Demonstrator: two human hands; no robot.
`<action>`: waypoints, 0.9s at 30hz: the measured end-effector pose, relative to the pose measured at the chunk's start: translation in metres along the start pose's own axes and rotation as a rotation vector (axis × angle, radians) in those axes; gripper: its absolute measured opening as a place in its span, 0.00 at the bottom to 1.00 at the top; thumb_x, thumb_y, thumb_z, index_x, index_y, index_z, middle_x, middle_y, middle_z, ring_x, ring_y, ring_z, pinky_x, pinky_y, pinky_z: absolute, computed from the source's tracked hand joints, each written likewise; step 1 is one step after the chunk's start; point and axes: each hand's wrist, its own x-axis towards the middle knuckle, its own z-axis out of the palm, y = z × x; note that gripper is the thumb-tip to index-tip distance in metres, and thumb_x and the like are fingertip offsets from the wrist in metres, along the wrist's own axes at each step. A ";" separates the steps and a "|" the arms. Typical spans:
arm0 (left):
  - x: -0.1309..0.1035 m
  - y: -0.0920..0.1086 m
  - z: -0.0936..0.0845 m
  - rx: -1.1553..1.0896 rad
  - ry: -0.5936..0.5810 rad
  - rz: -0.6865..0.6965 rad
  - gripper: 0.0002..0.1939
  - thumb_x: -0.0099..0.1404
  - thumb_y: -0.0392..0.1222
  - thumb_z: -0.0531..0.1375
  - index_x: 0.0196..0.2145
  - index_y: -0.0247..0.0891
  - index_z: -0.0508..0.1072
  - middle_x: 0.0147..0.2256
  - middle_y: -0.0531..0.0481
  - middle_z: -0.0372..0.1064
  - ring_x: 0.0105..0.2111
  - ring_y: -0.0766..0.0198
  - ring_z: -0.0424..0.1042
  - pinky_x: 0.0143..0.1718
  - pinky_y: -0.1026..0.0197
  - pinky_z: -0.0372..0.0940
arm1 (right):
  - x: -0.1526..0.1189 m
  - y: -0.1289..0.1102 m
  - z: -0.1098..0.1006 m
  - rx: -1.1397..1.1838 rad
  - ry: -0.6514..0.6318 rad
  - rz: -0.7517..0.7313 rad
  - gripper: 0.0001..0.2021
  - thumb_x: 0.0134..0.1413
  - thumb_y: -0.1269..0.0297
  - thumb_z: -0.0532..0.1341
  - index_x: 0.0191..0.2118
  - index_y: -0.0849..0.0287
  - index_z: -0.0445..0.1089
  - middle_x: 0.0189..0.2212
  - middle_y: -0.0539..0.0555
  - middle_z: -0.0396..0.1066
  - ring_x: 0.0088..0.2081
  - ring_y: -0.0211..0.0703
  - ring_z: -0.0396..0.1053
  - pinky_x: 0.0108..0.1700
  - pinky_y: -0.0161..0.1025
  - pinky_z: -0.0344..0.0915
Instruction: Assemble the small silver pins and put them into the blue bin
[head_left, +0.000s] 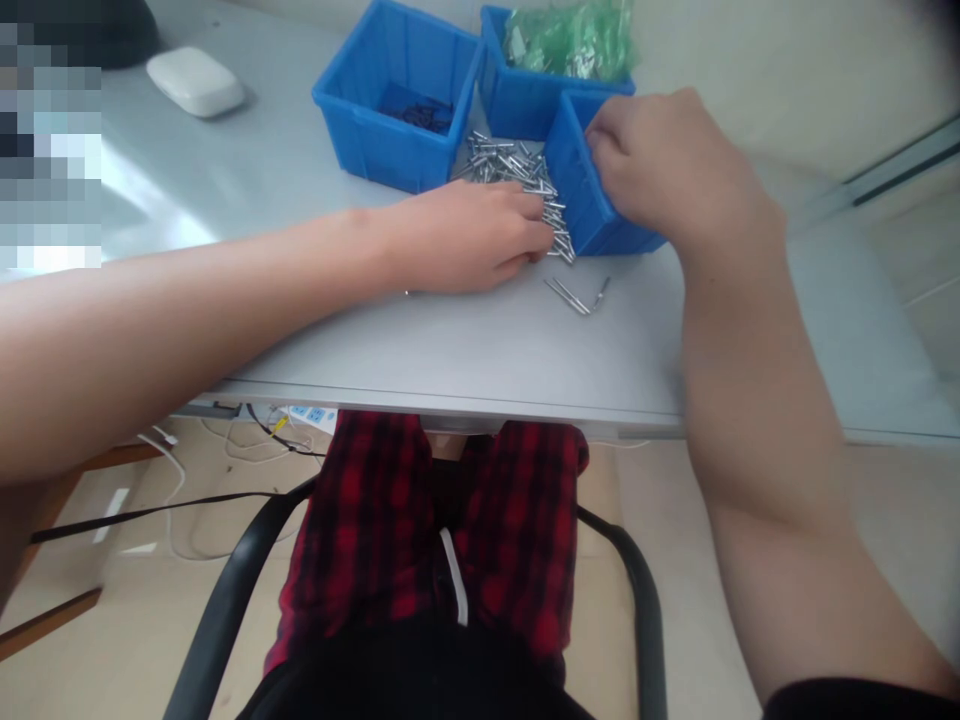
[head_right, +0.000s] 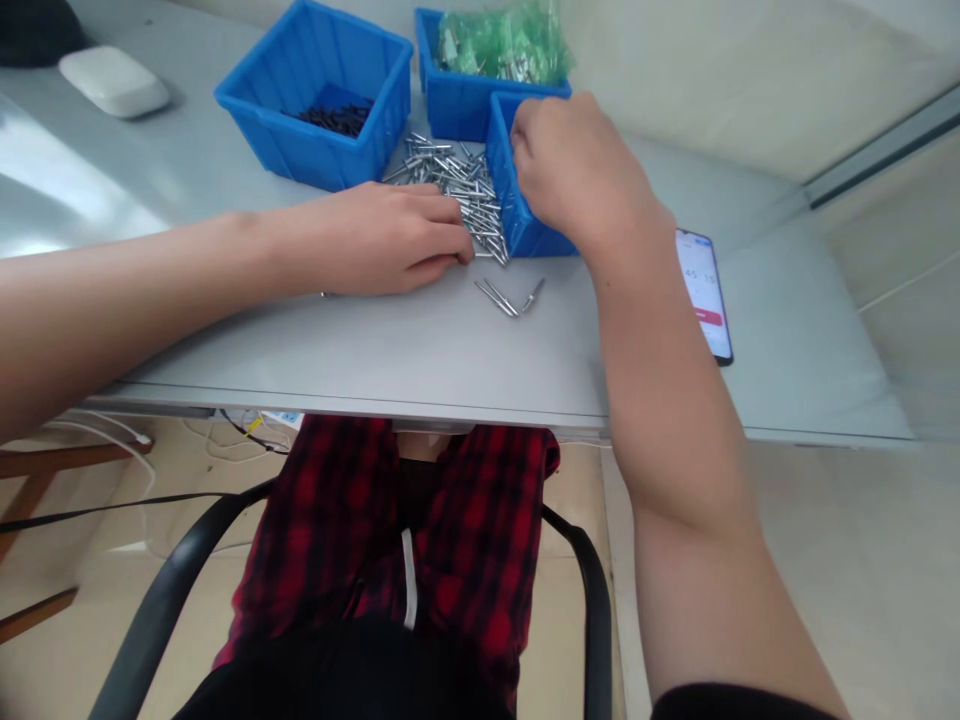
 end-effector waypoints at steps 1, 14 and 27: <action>0.000 0.000 0.000 0.006 0.000 -0.001 0.21 0.87 0.33 0.50 0.66 0.36 0.78 0.67 0.37 0.78 0.67 0.44 0.77 0.56 0.47 0.72 | 0.000 0.000 0.000 0.004 0.002 -0.001 0.26 0.81 0.70 0.46 0.62 0.60 0.82 0.61 0.75 0.82 0.64 0.75 0.80 0.61 0.58 0.73; 0.007 0.004 -0.003 0.028 -0.078 -0.028 0.22 0.89 0.36 0.48 0.67 0.31 0.77 0.66 0.36 0.75 0.71 0.34 0.76 0.72 0.33 0.77 | 0.001 0.008 0.003 0.093 0.040 -0.009 0.19 0.80 0.66 0.46 0.37 0.41 0.68 0.51 0.63 0.82 0.54 0.62 0.77 0.54 0.50 0.68; 0.008 0.004 -0.003 0.036 -0.082 -0.019 0.23 0.89 0.36 0.47 0.67 0.31 0.77 0.66 0.36 0.75 0.70 0.34 0.77 0.71 0.33 0.77 | 0.001 0.004 0.001 0.009 0.012 -0.017 0.24 0.82 0.70 0.47 0.58 0.53 0.81 0.59 0.71 0.83 0.58 0.68 0.80 0.53 0.51 0.70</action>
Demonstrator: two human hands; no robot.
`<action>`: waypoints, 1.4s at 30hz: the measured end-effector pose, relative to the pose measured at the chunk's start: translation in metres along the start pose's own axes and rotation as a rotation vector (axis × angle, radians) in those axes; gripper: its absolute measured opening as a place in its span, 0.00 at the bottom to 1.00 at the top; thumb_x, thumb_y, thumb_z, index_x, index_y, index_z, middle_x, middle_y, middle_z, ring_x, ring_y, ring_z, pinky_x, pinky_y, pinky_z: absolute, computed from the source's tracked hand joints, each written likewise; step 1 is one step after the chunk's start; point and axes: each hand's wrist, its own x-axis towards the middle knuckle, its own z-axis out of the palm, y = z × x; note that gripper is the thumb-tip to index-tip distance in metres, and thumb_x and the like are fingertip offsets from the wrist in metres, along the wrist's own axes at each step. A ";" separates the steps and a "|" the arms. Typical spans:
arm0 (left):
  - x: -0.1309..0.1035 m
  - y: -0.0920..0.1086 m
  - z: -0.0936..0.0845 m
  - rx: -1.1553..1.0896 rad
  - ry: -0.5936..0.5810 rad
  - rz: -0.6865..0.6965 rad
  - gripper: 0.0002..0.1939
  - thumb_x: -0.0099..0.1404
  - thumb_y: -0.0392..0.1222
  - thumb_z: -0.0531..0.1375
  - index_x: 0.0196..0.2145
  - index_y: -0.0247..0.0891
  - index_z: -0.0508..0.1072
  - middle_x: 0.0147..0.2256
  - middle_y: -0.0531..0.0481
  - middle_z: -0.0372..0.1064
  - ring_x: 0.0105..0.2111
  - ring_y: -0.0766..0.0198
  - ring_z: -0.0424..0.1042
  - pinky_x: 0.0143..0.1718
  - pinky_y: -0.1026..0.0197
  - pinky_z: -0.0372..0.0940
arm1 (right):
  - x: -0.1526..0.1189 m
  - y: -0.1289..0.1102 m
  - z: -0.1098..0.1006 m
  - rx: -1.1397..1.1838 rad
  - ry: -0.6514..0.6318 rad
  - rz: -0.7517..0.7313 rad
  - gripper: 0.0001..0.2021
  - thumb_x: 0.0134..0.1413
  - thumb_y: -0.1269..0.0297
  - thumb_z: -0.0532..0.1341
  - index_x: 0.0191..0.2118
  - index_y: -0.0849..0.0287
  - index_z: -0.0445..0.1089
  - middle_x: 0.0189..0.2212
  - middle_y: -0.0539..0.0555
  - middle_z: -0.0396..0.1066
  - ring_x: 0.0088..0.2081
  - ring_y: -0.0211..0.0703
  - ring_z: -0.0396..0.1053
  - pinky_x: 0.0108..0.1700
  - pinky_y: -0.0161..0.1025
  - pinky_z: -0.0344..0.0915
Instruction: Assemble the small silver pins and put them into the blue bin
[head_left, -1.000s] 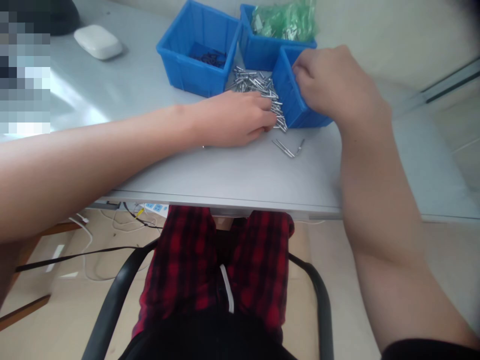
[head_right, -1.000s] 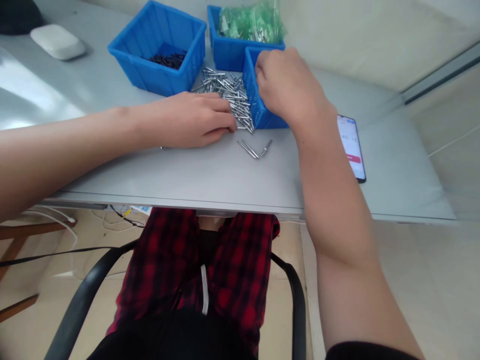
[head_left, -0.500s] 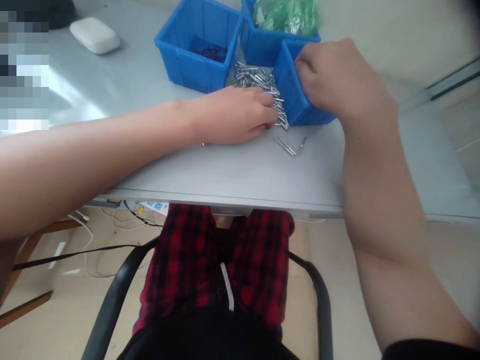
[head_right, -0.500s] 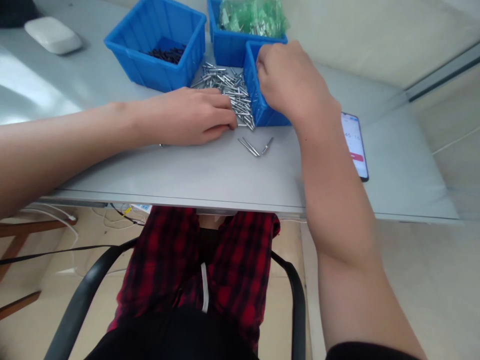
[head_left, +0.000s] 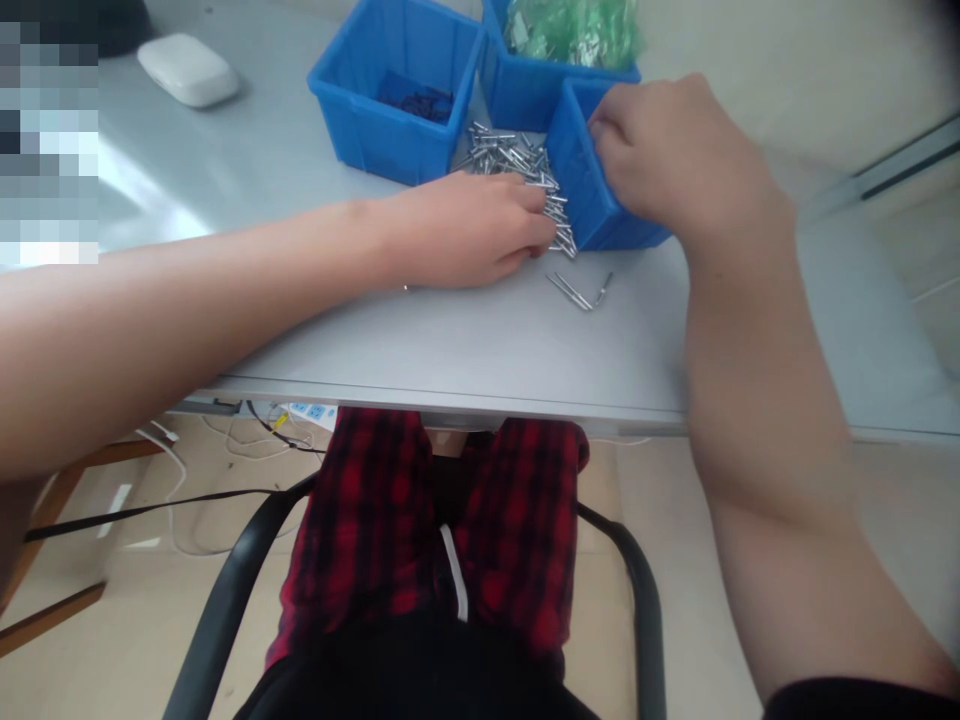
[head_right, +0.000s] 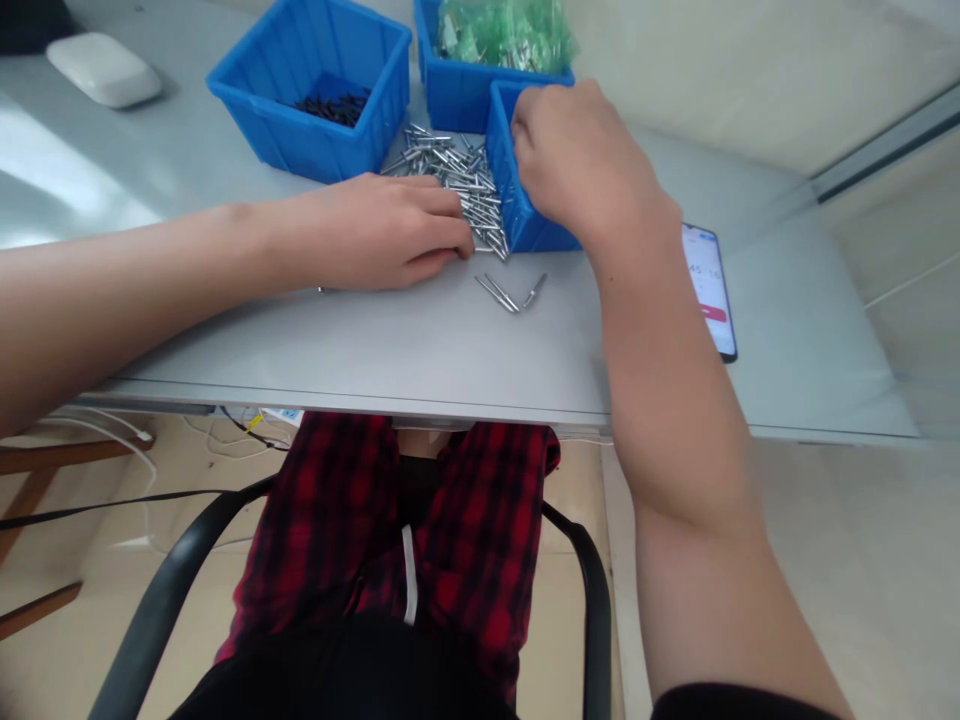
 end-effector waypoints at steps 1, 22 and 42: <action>0.000 0.000 0.000 0.001 0.000 0.002 0.23 0.89 0.36 0.47 0.67 0.31 0.77 0.66 0.36 0.75 0.70 0.34 0.77 0.71 0.33 0.77 | 0.000 0.000 0.000 0.004 0.002 0.003 0.23 0.82 0.70 0.47 0.57 0.52 0.81 0.59 0.70 0.83 0.58 0.68 0.80 0.54 0.52 0.70; 0.000 -0.001 0.001 0.012 -0.006 -0.016 0.21 0.90 0.38 0.48 0.66 0.33 0.76 0.67 0.37 0.74 0.71 0.34 0.76 0.66 0.33 0.81 | 0.000 0.000 0.000 0.020 0.002 0.022 0.22 0.84 0.69 0.47 0.58 0.52 0.80 0.60 0.69 0.82 0.62 0.66 0.81 0.61 0.55 0.74; -0.002 -0.002 0.004 -0.015 0.025 -0.007 0.22 0.89 0.37 0.48 0.68 0.35 0.77 0.66 0.37 0.76 0.70 0.39 0.76 0.62 0.43 0.77 | -0.003 -0.002 -0.002 0.016 0.003 0.001 0.21 0.81 0.71 0.47 0.47 0.49 0.77 0.59 0.68 0.84 0.58 0.64 0.80 0.55 0.51 0.69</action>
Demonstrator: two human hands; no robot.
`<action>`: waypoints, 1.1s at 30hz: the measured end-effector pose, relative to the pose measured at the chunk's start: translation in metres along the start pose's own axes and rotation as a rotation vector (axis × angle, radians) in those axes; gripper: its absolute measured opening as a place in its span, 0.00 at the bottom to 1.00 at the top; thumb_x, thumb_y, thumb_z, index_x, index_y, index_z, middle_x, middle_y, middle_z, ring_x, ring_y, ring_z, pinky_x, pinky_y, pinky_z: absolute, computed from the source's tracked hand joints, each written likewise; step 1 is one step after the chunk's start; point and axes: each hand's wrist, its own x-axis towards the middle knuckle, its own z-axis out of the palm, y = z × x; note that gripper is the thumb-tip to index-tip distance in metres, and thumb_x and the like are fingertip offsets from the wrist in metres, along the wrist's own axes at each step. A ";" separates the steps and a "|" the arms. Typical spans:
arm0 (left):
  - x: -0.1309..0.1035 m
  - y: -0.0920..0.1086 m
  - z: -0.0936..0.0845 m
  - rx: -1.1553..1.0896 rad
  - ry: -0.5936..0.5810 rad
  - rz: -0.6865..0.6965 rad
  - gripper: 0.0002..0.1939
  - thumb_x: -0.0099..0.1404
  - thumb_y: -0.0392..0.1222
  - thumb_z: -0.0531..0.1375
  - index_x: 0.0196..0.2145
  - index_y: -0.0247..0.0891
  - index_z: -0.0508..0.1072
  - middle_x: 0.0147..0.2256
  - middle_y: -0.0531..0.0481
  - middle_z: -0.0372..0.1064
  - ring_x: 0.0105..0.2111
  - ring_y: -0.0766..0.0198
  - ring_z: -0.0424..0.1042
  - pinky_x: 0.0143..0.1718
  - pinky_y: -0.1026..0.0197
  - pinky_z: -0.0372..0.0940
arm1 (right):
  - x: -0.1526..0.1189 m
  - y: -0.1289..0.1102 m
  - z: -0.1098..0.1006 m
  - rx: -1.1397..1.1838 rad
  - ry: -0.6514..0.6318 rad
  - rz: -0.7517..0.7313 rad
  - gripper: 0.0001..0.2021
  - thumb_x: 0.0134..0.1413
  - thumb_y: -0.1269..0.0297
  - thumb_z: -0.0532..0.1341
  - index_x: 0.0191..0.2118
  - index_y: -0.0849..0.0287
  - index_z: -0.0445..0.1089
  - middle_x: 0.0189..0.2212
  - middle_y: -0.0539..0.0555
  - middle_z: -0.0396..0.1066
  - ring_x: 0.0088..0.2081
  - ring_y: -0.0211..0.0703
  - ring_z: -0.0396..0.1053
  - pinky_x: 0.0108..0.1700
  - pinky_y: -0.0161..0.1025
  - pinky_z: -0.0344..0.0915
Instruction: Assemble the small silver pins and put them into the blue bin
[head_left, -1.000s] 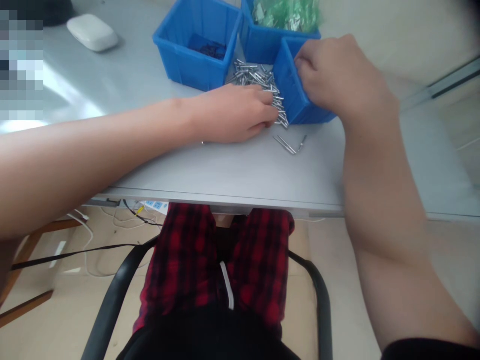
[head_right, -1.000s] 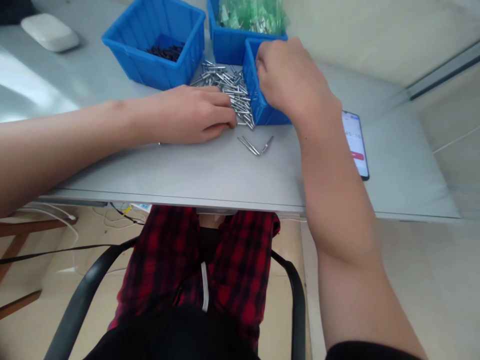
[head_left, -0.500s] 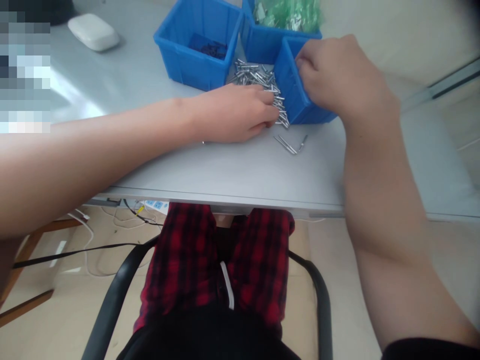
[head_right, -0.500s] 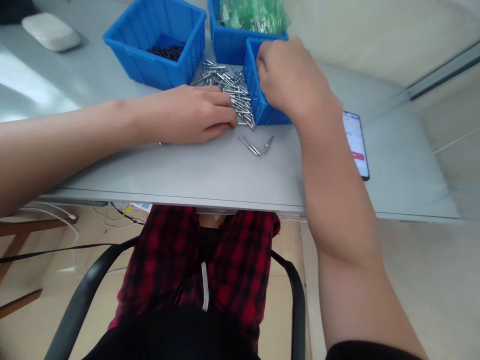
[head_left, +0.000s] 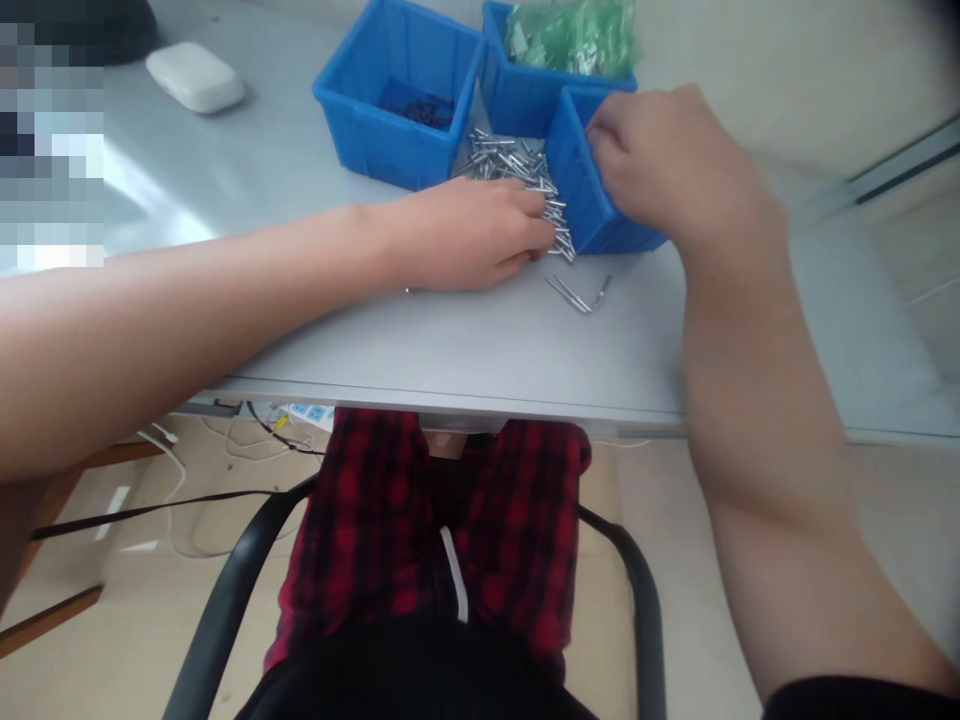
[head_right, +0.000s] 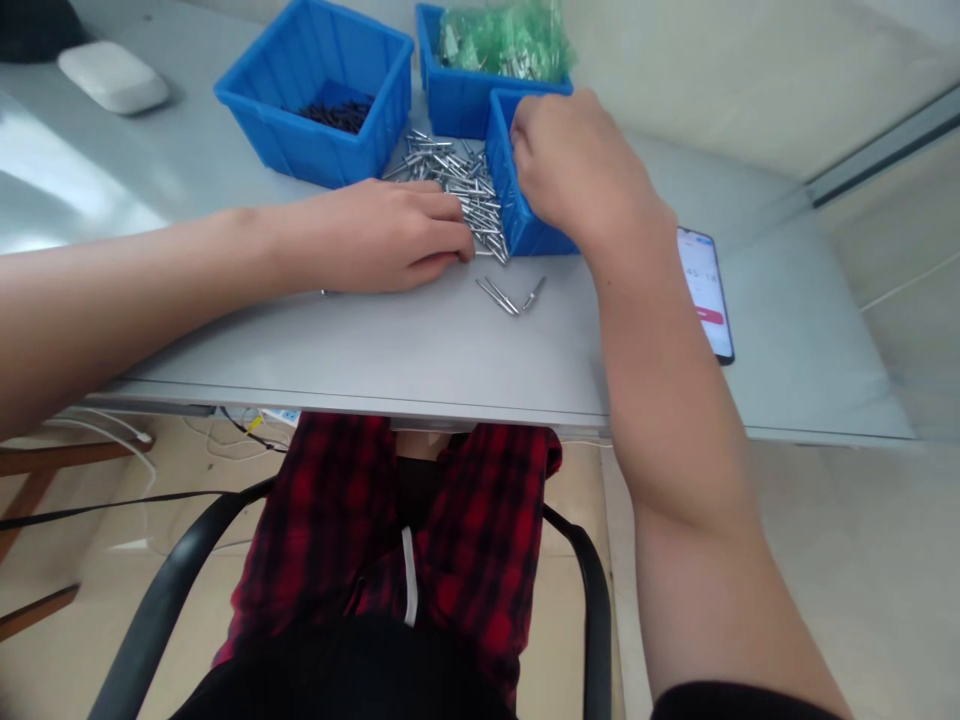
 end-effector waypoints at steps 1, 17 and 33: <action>0.000 0.000 0.000 -0.003 -0.001 0.000 0.22 0.89 0.37 0.48 0.68 0.35 0.77 0.67 0.37 0.76 0.70 0.39 0.75 0.62 0.43 0.76 | 0.000 0.000 0.000 0.009 0.001 0.003 0.21 0.81 0.70 0.47 0.47 0.48 0.77 0.59 0.67 0.84 0.58 0.63 0.80 0.56 0.51 0.69; 0.003 -0.002 0.002 -0.066 0.008 -0.023 0.21 0.88 0.36 0.50 0.67 0.36 0.78 0.63 0.36 0.78 0.67 0.42 0.77 0.54 0.48 0.72 | 0.002 0.002 0.002 0.060 0.015 0.016 0.17 0.79 0.68 0.49 0.35 0.46 0.65 0.56 0.64 0.84 0.58 0.62 0.80 0.56 0.50 0.70; 0.002 -0.003 0.003 -0.081 0.023 -0.031 0.22 0.87 0.36 0.50 0.66 0.36 0.79 0.60 0.37 0.79 0.65 0.45 0.77 0.54 0.50 0.71 | -0.001 -0.001 0.000 0.053 0.010 0.020 0.17 0.78 0.68 0.48 0.36 0.45 0.67 0.54 0.65 0.84 0.59 0.64 0.79 0.59 0.53 0.72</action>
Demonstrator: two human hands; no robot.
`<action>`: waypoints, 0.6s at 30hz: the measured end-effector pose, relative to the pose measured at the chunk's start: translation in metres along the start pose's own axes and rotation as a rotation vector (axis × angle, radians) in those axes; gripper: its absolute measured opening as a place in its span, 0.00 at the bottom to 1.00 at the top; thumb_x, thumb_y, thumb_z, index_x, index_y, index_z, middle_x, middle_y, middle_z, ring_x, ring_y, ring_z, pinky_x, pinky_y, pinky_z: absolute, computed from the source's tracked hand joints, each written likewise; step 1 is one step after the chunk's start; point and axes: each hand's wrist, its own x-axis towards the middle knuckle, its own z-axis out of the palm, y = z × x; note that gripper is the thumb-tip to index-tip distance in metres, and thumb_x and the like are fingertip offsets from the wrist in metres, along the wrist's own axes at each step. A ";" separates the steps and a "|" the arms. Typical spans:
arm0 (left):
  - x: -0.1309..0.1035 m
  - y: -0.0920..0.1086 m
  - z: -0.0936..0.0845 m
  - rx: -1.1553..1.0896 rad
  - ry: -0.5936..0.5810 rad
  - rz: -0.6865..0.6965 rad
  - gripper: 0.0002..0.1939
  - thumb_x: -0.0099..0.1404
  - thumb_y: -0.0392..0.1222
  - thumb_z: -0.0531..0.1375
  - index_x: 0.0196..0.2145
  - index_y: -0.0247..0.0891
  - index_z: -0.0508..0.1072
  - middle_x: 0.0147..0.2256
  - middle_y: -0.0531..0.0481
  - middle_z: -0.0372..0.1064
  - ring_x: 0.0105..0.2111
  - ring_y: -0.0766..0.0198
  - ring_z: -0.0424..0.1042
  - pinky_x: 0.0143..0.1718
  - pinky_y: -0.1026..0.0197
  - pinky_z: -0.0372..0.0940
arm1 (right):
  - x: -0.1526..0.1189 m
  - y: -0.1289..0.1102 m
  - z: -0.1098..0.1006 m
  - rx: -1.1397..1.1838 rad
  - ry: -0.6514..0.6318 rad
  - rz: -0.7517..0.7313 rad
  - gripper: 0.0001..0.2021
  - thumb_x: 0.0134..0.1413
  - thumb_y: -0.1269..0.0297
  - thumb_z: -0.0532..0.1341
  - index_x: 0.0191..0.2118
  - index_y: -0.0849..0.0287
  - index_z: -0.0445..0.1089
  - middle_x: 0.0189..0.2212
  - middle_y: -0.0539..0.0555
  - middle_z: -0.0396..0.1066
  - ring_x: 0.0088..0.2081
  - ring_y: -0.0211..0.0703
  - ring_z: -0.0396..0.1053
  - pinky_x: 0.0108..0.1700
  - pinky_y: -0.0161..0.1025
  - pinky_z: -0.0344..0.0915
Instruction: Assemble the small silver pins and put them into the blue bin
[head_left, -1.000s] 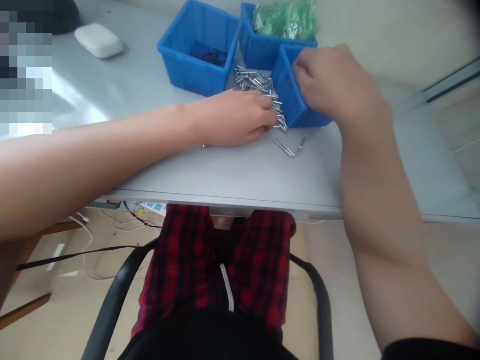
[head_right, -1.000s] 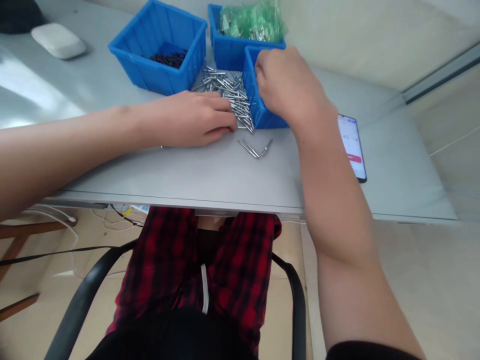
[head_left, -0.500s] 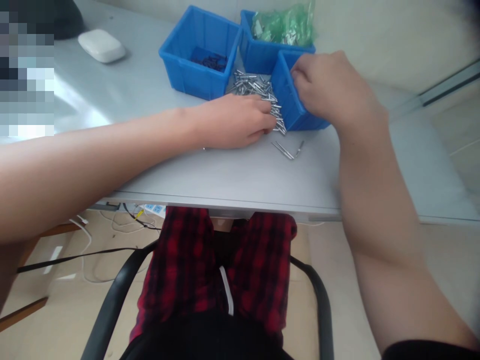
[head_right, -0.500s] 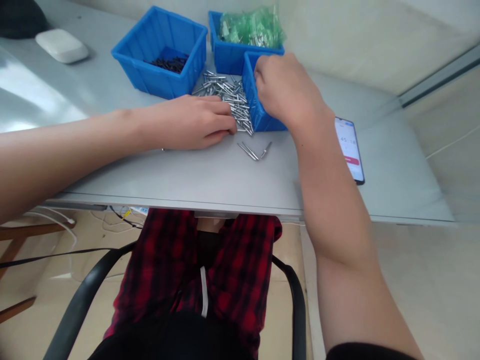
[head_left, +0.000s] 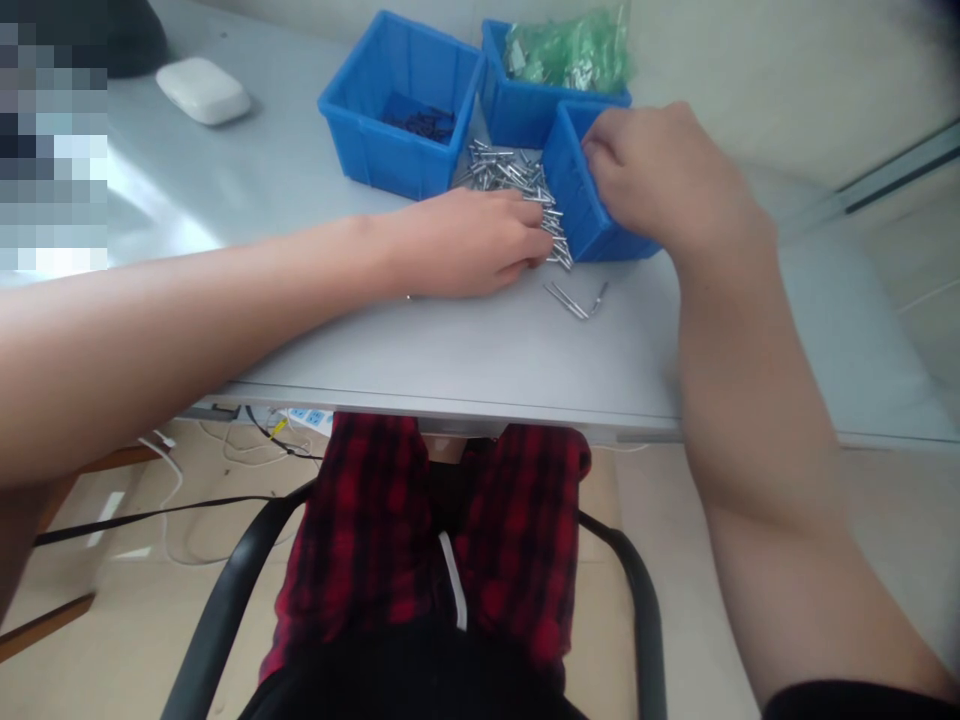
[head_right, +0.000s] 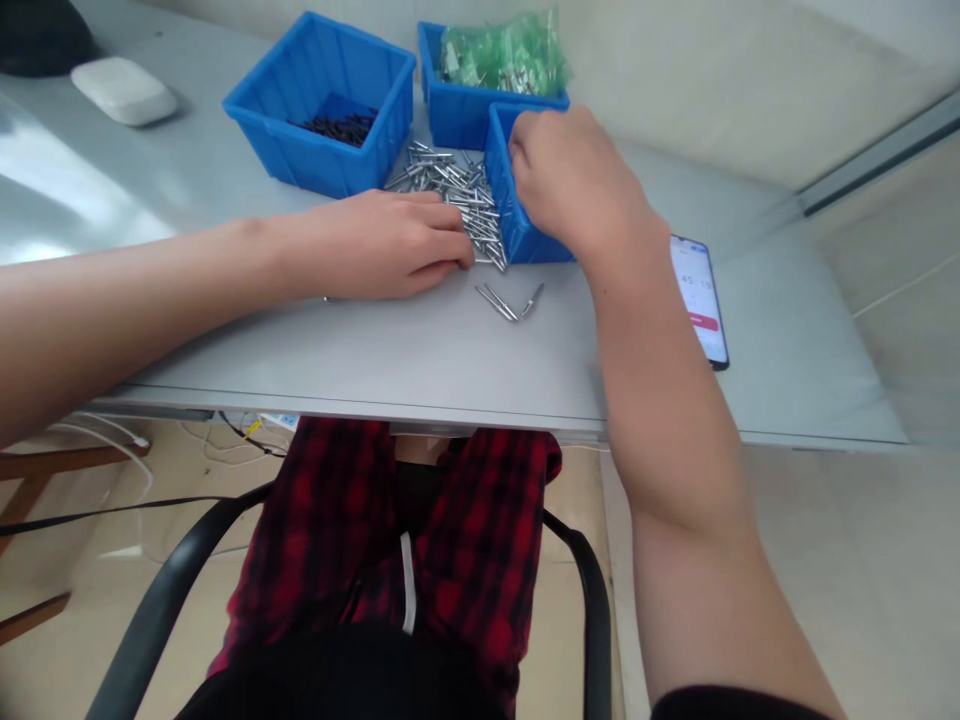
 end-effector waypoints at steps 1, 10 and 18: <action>0.000 0.000 0.000 0.006 -0.006 0.002 0.21 0.87 0.36 0.50 0.67 0.36 0.79 0.60 0.37 0.79 0.66 0.44 0.77 0.55 0.50 0.71 | 0.000 -0.001 0.000 -0.012 -0.006 0.002 0.19 0.78 0.69 0.48 0.40 0.47 0.73 0.55 0.66 0.84 0.60 0.65 0.80 0.60 0.54 0.73; -0.002 0.002 -0.002 0.092 -0.017 0.022 0.22 0.89 0.36 0.48 0.68 0.37 0.77 0.66 0.38 0.77 0.69 0.41 0.77 0.56 0.45 0.76 | -0.002 -0.003 -0.002 -0.040 -0.015 -0.007 0.21 0.80 0.72 0.49 0.51 0.52 0.80 0.58 0.68 0.84 0.60 0.65 0.80 0.61 0.52 0.73; -0.002 0.001 -0.003 0.088 -0.020 0.019 0.23 0.90 0.38 0.47 0.68 0.36 0.77 0.67 0.38 0.76 0.70 0.41 0.76 0.58 0.44 0.77 | 0.000 -0.002 -0.001 -0.059 -0.012 -0.016 0.21 0.81 0.72 0.49 0.55 0.55 0.81 0.60 0.71 0.84 0.61 0.68 0.81 0.58 0.53 0.74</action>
